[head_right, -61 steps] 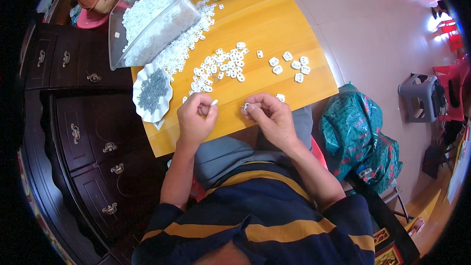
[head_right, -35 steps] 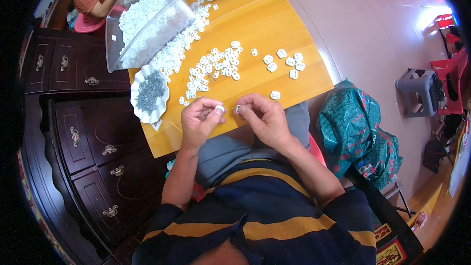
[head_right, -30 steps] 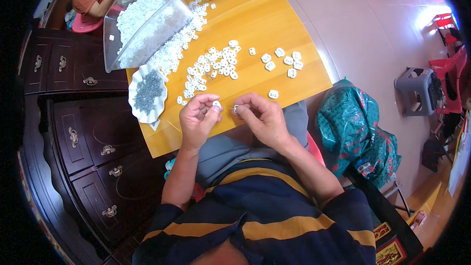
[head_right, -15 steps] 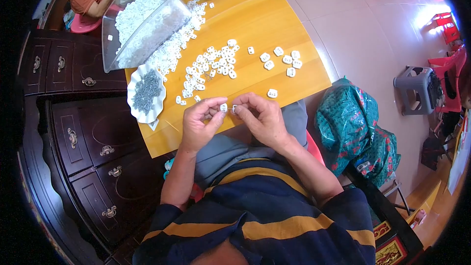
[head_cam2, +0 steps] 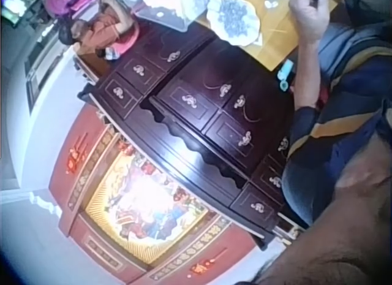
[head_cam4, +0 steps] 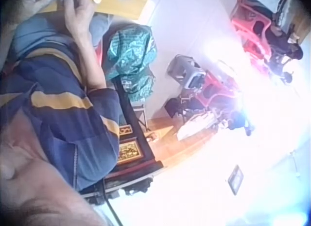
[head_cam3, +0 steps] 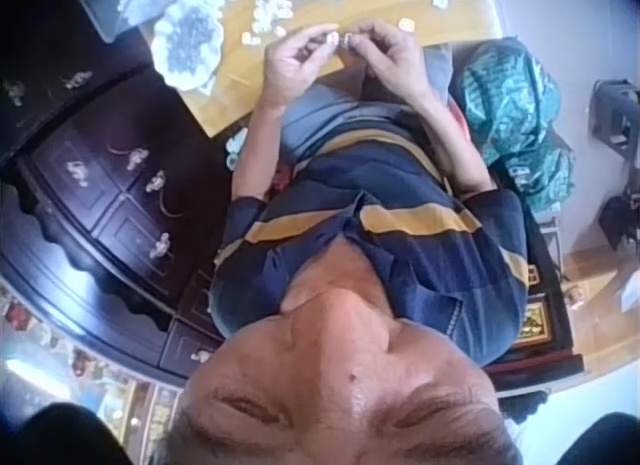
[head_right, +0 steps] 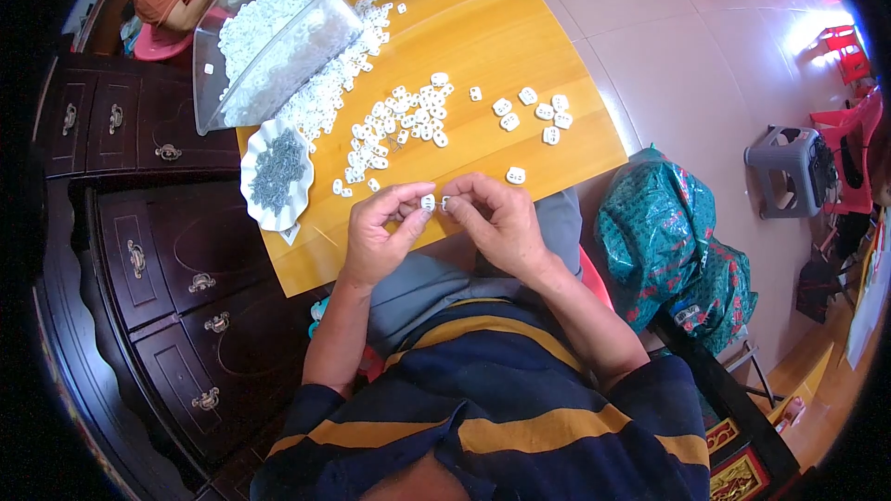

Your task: The person assembles hardware components by hand, inserting small metal pins into white plastic pieces.

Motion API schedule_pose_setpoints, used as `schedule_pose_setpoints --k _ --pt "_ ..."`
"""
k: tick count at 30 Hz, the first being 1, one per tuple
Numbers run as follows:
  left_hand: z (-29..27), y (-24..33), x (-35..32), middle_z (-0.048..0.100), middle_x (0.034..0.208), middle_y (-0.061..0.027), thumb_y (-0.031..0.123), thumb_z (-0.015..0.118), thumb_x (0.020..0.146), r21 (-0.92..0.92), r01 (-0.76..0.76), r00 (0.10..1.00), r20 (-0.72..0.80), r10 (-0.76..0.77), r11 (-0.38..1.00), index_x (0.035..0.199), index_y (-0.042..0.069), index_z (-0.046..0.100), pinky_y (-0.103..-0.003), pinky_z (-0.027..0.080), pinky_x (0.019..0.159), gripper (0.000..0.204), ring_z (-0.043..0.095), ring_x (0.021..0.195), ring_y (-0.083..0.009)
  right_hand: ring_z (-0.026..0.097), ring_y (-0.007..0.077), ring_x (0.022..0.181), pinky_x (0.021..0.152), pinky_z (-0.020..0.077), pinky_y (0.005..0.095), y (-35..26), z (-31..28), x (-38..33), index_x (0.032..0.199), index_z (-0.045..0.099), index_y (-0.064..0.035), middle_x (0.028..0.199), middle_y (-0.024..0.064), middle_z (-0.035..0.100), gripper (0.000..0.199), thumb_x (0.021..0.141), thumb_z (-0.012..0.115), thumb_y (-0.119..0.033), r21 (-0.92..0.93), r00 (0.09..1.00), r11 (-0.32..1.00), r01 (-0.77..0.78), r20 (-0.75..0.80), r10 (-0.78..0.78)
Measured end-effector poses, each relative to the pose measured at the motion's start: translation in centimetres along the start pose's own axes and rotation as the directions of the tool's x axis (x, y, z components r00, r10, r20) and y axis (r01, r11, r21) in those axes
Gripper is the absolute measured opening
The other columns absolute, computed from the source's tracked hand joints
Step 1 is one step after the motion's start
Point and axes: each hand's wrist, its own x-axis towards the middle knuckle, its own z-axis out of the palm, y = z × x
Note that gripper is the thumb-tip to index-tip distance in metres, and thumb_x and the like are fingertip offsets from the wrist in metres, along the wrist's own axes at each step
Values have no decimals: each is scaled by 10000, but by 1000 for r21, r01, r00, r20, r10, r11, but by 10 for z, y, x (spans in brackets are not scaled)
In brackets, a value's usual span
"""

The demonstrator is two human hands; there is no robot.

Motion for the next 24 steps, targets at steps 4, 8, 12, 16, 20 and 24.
schedule_pose_setpoints --k 4,8,12,16,20,24 --pt "0 -1 0 722 934 -77 -59 716 906 2 -16 1000 8 16 1000 1213 10 718 -255 571 716 315 717 821 -126 685 84 850 768 570 240 -2 2 0 1118 672 41 930 44 732 124 1036 640 -46 7 1000 1000 9 15 -9" --pt "-1 -1 3 697 906 -80 -62 719 898 30 -54 998 38 53 998 1208 5 723 -261 549 689 317 690 786 -138 687 86 853 767 570 241 -4 1 0 1127 670 43 937 45 730 128 1038 634 -42 7 1000 1000 -9 27 9" --pt "-2 3 6 668 876 -81 -68 716 893 52 -113 992 58 110 992 1208 -1 722 -269 525 660 322 661 744 -147 682 81 843 763 565 239 -2 3 1 1120 676 44 926 42 733 130 1030 645 -44 118 998 991 -65 27 62" --pt "-2 4 8 668 896 -85 -77 700 903 38 -120 990 74 117 992 1211 -8 719 -264 538 675 316 678 766 -148 681 79 836 763 566 238 -4 2 1 1103 682 50 908 44 735 128 1029 650 -50 183 996 979 -88 41 82" --pt "-3 9 9 660 911 -84 -86 677 910 15 -93 992 91 91 996 1210 -20 715 -264 557 698 310 700 807 -149 688 83 855 775 570 240 -4 1 2 1107 682 49 918 49 735 131 1034 648 -55 207 994 973 -102 52 94" --pt "-2 7 9 653 900 -67 -91 666 901 -37 -62 995 81 64 997 1198 -21 721 -254 555 693 310 685 800 -127 687 84 864 784 569 242 -3 1 2 1099 681 48 926 46 731 120 1035 642 -46 216 995 972 -94 60 83"
